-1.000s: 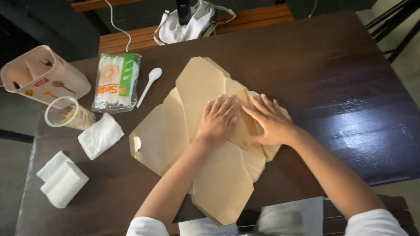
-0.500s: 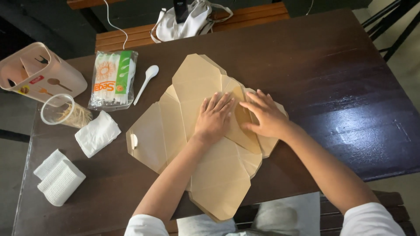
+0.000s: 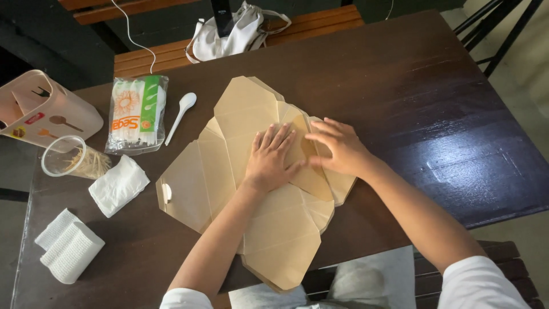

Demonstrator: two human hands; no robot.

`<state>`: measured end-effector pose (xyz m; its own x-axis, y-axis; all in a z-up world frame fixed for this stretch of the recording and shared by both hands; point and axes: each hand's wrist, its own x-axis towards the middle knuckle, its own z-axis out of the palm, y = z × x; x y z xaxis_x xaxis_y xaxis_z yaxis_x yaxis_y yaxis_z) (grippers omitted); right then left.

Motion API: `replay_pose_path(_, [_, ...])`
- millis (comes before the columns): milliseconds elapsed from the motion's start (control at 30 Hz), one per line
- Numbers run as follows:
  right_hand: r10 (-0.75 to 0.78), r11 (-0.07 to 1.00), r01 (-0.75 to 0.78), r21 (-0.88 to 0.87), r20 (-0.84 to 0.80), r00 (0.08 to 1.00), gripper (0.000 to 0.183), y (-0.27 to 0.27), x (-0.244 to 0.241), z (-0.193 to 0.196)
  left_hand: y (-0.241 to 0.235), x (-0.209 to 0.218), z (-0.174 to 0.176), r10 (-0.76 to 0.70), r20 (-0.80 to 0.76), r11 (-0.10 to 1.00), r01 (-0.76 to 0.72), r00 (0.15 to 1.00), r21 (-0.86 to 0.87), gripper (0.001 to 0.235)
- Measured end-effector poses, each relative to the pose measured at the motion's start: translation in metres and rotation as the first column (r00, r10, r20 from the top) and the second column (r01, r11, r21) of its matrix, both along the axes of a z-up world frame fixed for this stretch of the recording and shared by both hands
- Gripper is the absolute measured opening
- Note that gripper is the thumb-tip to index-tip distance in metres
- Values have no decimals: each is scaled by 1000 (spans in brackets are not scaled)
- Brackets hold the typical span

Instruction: The person assembles a flat cardboard box by folding and pressing the flaps into shape. They repeatedly adjust the edges and creases to form the box structure on a wooden table.

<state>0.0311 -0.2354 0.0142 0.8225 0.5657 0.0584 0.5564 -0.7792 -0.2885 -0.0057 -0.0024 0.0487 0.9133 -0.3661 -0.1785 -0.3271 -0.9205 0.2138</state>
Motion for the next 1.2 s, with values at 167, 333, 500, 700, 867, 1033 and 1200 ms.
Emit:
replay_pose_path(167, [22,995,-32,-92,-102,995,93,1,-9,24,3,7,-17,2,-6,1000,-2,1000,-19,59])
replay_pose_path(333, [-1,997,-5,-76,-82,997,80,3,0,12,2,2,-3,-11,-1,1000,11,1000,-7,72])
replay_pose_path(500, [62,977,-87,-196,-132,989,123,2,-15,39,2,6,-13,-1,-21,1000,0,1000,-18,57])
replay_pose_path(700, [-18,991,16,-135,-11,1000,78,5,0,2,1,5,-9,-9,7,1000,9,1000,5,62])
replay_pose_path(867, [15,987,-30,-160,-96,995,97,7,-9,23,2,4,-11,-6,6,999,6,1000,-35,63])
replay_pose_path(1033, [-12,989,2,-150,-65,998,88,6,-9,21,2,7,-14,17,-25,1000,-17,1000,-23,58])
replay_pose_path(1200, [-57,994,54,-92,-25,998,79,4,-2,1,2,3,-5,-12,-13,1000,12,1000,4,74])
